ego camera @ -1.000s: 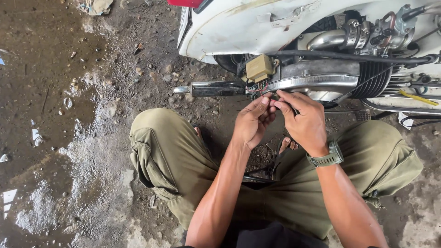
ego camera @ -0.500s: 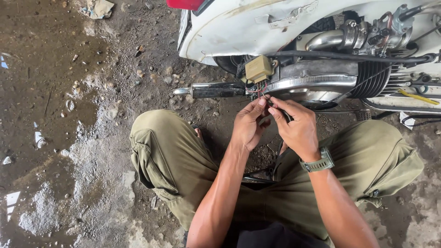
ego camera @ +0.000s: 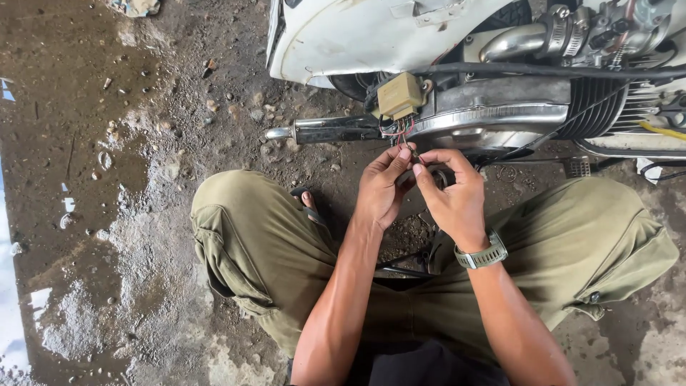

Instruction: The person sits on the ground next to a motorcycle and uses black electrical tape to wrap and secure exposed wires near the engine. They then use scissors to trim the tape and adjust the wire ends.

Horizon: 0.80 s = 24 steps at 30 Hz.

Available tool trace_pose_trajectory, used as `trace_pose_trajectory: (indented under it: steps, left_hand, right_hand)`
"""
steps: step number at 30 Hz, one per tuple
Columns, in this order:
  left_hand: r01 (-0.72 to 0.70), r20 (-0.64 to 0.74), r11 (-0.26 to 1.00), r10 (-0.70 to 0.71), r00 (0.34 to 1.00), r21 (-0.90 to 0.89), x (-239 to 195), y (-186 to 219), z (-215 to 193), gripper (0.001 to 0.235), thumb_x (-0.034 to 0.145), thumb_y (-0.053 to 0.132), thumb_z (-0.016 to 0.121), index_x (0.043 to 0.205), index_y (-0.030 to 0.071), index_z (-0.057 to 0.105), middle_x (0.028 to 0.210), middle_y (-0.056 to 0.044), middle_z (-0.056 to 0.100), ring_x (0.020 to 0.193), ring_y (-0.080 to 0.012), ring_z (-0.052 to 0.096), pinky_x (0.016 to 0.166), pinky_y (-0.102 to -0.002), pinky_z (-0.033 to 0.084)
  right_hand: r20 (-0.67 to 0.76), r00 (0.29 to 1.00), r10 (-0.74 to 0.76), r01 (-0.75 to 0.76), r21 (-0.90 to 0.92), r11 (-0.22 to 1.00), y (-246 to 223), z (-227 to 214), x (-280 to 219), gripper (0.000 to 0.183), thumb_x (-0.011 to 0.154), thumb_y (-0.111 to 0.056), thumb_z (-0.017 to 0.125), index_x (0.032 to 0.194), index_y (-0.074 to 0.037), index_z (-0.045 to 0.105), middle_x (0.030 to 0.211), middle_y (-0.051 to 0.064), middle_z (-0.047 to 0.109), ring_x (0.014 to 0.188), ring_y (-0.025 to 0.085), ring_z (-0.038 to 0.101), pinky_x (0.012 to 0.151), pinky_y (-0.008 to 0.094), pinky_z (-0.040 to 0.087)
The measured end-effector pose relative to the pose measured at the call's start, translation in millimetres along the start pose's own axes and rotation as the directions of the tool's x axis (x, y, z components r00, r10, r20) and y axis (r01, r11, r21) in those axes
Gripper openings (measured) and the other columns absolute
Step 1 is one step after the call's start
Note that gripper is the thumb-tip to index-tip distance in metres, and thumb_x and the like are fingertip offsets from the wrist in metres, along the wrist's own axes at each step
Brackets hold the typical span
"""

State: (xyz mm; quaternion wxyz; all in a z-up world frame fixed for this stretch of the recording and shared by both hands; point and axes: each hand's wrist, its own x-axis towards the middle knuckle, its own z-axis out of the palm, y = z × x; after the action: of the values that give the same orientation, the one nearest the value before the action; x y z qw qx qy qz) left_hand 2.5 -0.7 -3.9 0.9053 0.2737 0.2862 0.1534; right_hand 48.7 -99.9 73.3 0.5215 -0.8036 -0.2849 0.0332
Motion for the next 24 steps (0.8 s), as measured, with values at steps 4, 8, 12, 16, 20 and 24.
trace_pose_trajectory:
  steps: [4,8,12,16,20,24]
  left_hand:
    - [-0.039,0.006,0.999,0.039,0.999,0.034,-8.1,8.6,7.4,0.027,0.098,0.021,0.075,0.120,0.005,0.074,0.091,-0.001,0.068,0.090,-0.0096,0.059,0.092,-0.036,0.047]
    - [-0.074,0.011,0.996,0.074,0.997,0.047,-4.5,1.1,6.9,0.025,0.101,0.021,0.071,0.121,0.007,0.071,0.095,0.002,0.064,0.094,-0.0090,0.058,0.092,-0.034,0.046]
    - [-0.094,0.002,0.996,0.094,0.996,-0.002,0.1,-9.0,2.6,0.020,0.102,0.017,0.069,0.118,0.005,0.071,0.097,0.001,0.063,0.094,-0.0089,0.057,0.090,-0.033,0.047]
    - [-0.110,-0.001,0.994,0.110,0.994,-0.011,6.1,-16.2,-1.9,0.019,0.102,0.016,0.068,0.117,0.005,0.071,0.096,0.002,0.062,0.093,-0.0086,0.058,0.088,-0.031,0.048]
    - [-0.126,-0.009,0.992,0.126,0.992,-0.030,5.8,-18.2,-1.9,0.017,0.103,0.015,0.067,0.115,0.004,0.071,0.094,0.001,0.062,0.092,-0.0092,0.058,0.087,-0.031,0.050]
    - [-0.145,-0.019,0.988,0.145,0.989,-0.050,2.4,-16.3,2.1,0.016,0.103,0.013,0.067,0.113,0.002,0.071,0.090,-0.001,0.062,0.085,-0.0092,0.058,0.081,-0.028,0.053]
  right_hand:
    - [-0.009,1.000,0.006,-0.006,0.005,1.000,2.7,1.7,1.1,0.015,0.094,-0.008,0.081,0.107,-0.005,0.074,0.092,0.010,0.075,0.093,0.021,0.073,0.084,0.040,0.056]
    - [-0.046,0.998,-0.052,0.050,-0.051,0.997,9.2,6.3,3.6,0.009,0.094,-0.002,0.078,0.103,-0.004,0.075,0.088,0.012,0.075,0.090,0.025,0.074,0.081,0.039,0.056]
    - [-0.069,0.994,-0.083,0.080,-0.044,0.996,7.4,10.6,5.7,0.008,0.093,0.002,0.075,0.099,-0.003,0.074,0.085,0.015,0.074,0.085,0.030,0.074,0.075,0.041,0.056]
    - [-0.083,0.993,-0.083,0.081,-0.029,0.996,8.0,13.6,6.0,0.008,0.092,0.004,0.075,0.097,-0.002,0.074,0.084,0.016,0.073,0.082,0.030,0.074,0.073,0.041,0.055]
    - [-0.099,0.993,-0.060,0.060,-0.003,0.998,11.8,17.3,4.5,0.008,0.092,0.003,0.073,0.097,-0.002,0.073,0.083,0.016,0.072,0.083,0.028,0.073,0.072,0.042,0.055]
    - [-0.092,0.996,-0.002,0.003,0.019,1.000,12.8,17.4,3.5,0.007,0.094,0.000,0.072,0.100,-0.003,0.073,0.085,0.017,0.072,0.086,0.026,0.072,0.074,0.042,0.054]
